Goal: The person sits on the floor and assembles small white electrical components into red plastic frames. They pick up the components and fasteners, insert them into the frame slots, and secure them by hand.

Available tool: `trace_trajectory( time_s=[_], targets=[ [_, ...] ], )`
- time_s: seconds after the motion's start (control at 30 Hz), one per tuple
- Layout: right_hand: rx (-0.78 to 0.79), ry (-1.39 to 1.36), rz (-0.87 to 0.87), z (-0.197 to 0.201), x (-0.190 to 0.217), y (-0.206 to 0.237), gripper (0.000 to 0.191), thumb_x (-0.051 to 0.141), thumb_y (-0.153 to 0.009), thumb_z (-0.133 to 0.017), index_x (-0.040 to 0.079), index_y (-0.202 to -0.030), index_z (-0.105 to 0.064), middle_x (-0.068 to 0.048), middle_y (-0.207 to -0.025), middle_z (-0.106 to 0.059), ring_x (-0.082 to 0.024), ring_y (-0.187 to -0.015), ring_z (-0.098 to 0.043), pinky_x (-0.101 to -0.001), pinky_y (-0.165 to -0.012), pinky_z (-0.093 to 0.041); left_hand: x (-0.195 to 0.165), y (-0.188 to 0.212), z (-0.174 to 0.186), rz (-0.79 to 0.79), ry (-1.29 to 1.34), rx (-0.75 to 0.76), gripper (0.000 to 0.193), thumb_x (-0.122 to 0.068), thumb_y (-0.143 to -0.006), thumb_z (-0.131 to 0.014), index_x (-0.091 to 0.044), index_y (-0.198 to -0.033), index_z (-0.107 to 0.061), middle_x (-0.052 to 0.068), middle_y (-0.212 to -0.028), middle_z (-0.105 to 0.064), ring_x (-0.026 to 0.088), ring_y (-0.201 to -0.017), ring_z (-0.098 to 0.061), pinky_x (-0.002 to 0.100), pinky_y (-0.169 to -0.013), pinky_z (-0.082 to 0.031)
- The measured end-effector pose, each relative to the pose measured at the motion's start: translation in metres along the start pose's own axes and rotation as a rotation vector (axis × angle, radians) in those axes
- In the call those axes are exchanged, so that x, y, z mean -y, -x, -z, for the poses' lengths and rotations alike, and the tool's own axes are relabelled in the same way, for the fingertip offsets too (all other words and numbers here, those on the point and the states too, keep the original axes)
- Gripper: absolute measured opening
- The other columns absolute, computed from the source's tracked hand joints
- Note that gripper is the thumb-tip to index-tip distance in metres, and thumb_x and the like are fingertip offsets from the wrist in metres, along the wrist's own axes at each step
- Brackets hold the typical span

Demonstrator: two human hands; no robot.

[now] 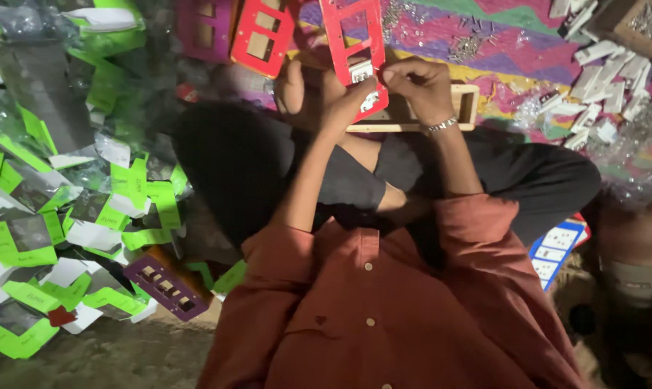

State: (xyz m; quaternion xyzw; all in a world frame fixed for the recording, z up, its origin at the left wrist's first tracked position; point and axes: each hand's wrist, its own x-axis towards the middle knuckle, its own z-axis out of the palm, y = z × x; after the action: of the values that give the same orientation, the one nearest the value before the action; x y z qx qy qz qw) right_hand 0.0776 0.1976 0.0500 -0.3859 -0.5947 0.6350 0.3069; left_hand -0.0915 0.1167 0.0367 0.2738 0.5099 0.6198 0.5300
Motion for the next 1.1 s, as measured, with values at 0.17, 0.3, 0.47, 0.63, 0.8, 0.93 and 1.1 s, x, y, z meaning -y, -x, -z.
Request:
trace_trajectory(
  time_s=[0.17, 0.3, 0.47, 0.63, 0.8, 0.93, 1.1],
  targets=[
    [-0.003, -0.057, -0.035, -0.004, -0.005, 0.003, 0.005, 0.005, -0.098, -0.077, 0.0, -0.1, -0.077, -0.001, -0.093, -0.076, -0.004, -0.082, -0.067, -0.0222, -0.078, -0.055, -0.003, 0.002, -0.005, -0.03, -0.129, 0.011, 0.016, -0.002, -0.09, -0.071, 0.002, -0.104, -0.07, 0.001, -0.089, -0.071, 0.006, -0.082, -0.066, 0.025, -0.071, -0.055],
    [0.013, 0.032, -0.041, -0.002, -0.006, 0.003, 0.006, 0.006, -0.098, -0.077, 0.0, -0.101, -0.078, 0.0, -0.091, -0.075, -0.004, -0.079, -0.064, -0.023, -0.074, -0.053, -0.001, 0.004, -0.006, -0.06, -0.163, 0.019, 0.014, 0.0, -0.09, -0.07, 0.002, -0.104, -0.07, 0.0, -0.086, -0.07, 0.004, -0.08, -0.063, 0.025, -0.07, -0.053],
    [-0.077, 0.131, 0.149, -0.012, -0.003, 0.01, 0.012, 0.004, -0.101, -0.078, -0.003, -0.109, -0.072, -0.002, -0.094, -0.07, -0.007, -0.086, -0.061, -0.0255, -0.078, -0.052, 0.005, 0.002, -0.004, -0.047, -0.122, 0.068, 0.008, -0.001, -0.093, -0.07, 0.002, -0.101, -0.07, -0.002, -0.084, -0.066, 0.003, -0.077, -0.059, 0.024, -0.066, -0.05],
    [-0.047, 0.603, 0.432, -0.015, 0.017, 0.014, 0.008, 0.002, -0.103, -0.073, -0.002, -0.108, -0.069, -0.015, -0.092, -0.065, -0.03, -0.082, -0.065, -0.0378, -0.073, -0.051, 0.012, 0.0, -0.001, 0.003, -0.128, 0.043, 0.006, 0.001, -0.093, -0.067, 0.003, -0.098, -0.07, -0.002, -0.082, -0.065, 0.003, -0.075, -0.057, 0.024, -0.064, -0.048],
    [-0.058, 0.696, 0.538, -0.019, 0.019, 0.012, 0.009, 0.002, -0.101, -0.072, -0.003, -0.106, -0.066, -0.019, -0.089, -0.061, -0.038, -0.081, -0.062, -0.0452, -0.072, -0.05, 0.016, 0.0, -0.004, -0.068, -0.12, 0.027, 0.012, 0.001, -0.09, -0.067, 0.003, -0.102, -0.069, -0.001, -0.084, -0.069, 0.004, -0.077, -0.061, 0.025, -0.066, -0.052],
    [-0.083, 0.76, 0.489, -0.02, 0.009, 0.013, 0.014, 0.008, -0.105, -0.072, -0.001, -0.097, -0.063, -0.018, -0.083, -0.057, -0.038, -0.077, -0.058, -0.0472, -0.07, -0.046, 0.015, 0.001, -0.005, -0.126, -0.24, 0.025, 0.012, 0.001, -0.092, -0.065, 0.003, -0.102, -0.071, 0.0, -0.083, -0.071, 0.005, -0.077, -0.063, 0.025, -0.067, -0.052],
    [-0.092, 0.644, 0.3, -0.016, 0.009, 0.021, 0.041, 0.032, -0.115, -0.049, -0.005, -0.104, -0.064, -0.02, -0.1, -0.059, -0.038, -0.098, -0.058, -0.0457, -0.088, -0.045, 0.012, 0.001, -0.005, -0.036, -0.111, -0.016, 0.016, -0.001, -0.093, -0.069, 0.003, -0.108, -0.071, 0.002, -0.091, -0.072, 0.008, -0.081, -0.065, 0.027, -0.07, -0.054]
  ],
)
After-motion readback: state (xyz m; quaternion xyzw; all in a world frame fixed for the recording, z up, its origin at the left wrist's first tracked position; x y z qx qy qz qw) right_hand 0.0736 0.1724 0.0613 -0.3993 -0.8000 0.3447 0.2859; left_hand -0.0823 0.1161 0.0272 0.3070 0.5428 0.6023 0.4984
